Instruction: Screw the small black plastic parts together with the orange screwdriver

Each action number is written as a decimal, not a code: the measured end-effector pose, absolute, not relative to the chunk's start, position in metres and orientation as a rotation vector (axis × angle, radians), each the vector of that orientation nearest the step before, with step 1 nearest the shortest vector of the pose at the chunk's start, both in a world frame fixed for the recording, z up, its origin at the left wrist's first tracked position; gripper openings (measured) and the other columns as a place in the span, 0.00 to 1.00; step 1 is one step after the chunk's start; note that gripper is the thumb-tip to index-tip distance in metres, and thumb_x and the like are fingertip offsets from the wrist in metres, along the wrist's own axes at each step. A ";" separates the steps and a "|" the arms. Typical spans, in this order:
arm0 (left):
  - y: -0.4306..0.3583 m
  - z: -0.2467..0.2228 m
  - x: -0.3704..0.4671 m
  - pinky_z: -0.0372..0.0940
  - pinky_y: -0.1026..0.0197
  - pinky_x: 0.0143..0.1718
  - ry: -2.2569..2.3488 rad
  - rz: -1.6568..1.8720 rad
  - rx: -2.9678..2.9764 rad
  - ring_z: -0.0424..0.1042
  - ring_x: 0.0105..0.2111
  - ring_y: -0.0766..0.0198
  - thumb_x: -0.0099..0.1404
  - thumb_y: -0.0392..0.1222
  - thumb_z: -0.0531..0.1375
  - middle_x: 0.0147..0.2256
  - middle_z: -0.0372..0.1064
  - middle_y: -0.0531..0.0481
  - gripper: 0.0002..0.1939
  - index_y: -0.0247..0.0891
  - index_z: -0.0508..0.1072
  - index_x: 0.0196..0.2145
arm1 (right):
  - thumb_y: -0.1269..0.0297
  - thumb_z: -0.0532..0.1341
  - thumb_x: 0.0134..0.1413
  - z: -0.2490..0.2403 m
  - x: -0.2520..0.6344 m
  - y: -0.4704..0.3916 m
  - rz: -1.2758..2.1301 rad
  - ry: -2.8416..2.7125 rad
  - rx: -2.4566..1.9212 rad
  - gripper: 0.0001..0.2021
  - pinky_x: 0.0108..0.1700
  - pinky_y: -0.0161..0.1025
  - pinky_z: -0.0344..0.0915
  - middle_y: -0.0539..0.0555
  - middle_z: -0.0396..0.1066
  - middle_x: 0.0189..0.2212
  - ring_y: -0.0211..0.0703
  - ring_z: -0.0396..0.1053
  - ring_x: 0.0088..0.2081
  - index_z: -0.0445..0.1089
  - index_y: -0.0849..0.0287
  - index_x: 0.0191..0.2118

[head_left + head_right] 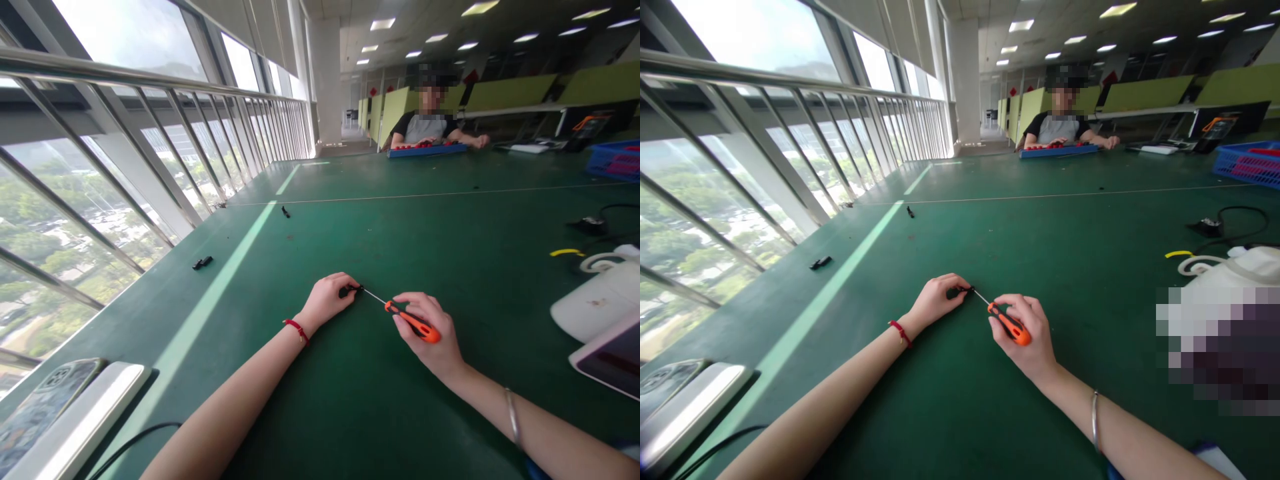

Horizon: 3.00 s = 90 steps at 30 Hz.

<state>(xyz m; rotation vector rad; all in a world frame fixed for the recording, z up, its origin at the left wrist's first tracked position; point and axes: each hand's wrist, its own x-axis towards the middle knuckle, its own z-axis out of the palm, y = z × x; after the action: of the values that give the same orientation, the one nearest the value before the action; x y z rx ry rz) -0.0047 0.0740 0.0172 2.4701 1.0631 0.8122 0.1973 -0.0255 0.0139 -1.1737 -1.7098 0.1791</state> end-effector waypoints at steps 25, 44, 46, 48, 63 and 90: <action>0.073 0.014 -0.004 0.67 0.63 0.40 1.060 0.809 2.530 0.72 0.37 0.64 0.61 0.34 0.56 0.37 0.74 0.50 0.09 0.39 0.74 0.37 | 0.63 0.60 0.54 0.012 0.197 -0.027 0.156 -1.652 -1.158 0.07 0.37 0.43 0.69 0.54 0.71 0.34 0.45 0.70 0.36 0.66 0.53 0.40; 0.072 0.012 -0.003 0.67 0.65 0.39 1.066 0.791 2.577 0.72 0.35 0.65 0.60 0.34 0.56 0.38 0.74 0.51 0.10 0.39 0.75 0.38 | 0.62 0.58 0.56 0.014 0.195 -0.029 0.054 -1.731 -1.179 0.05 0.40 0.47 0.64 0.47 0.67 0.21 0.44 0.67 0.28 0.66 0.54 0.38; 0.072 0.013 -0.003 0.67 0.65 0.39 1.069 0.787 2.575 0.72 0.35 0.65 0.60 0.34 0.56 0.38 0.74 0.51 0.11 0.39 0.75 0.38 | 0.63 0.59 0.55 0.013 0.196 -0.029 0.060 -1.683 -1.158 0.08 0.40 0.46 0.66 0.51 0.69 0.27 0.45 0.68 0.32 0.66 0.54 0.41; 0.072 0.014 -0.003 0.67 0.65 0.40 1.066 0.787 2.573 0.72 0.35 0.65 0.60 0.34 0.56 0.39 0.74 0.51 0.11 0.39 0.75 0.39 | 0.63 0.61 0.52 0.012 0.197 -0.028 0.076 -1.626 -1.145 0.14 0.39 0.46 0.66 0.54 0.69 0.32 0.46 0.68 0.35 0.64 0.55 0.46; 0.063 0.016 -0.005 0.68 0.65 0.39 1.108 0.797 2.521 0.73 0.34 0.66 0.59 0.34 0.56 0.39 0.74 0.51 0.11 0.39 0.76 0.37 | 0.63 0.59 0.54 0.014 0.195 -0.030 0.075 -1.735 -1.112 0.07 0.41 0.49 0.63 0.47 0.67 0.22 0.44 0.66 0.28 0.65 0.54 0.39; 0.069 0.015 -0.002 0.67 0.65 0.37 1.097 0.780 2.592 0.72 0.35 0.65 0.58 0.34 0.55 0.38 0.73 0.51 0.11 0.38 0.74 0.37 | 0.64 0.62 0.51 0.013 0.195 -0.030 0.097 -1.602 -1.142 0.14 0.37 0.44 0.68 0.52 0.69 0.30 0.45 0.69 0.34 0.64 0.55 0.44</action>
<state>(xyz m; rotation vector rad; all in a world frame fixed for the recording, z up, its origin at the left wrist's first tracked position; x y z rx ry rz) -0.0018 0.0685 0.0150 2.5921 1.0968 0.7803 0.1952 -0.0295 0.0132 -1.1416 -1.6015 0.0969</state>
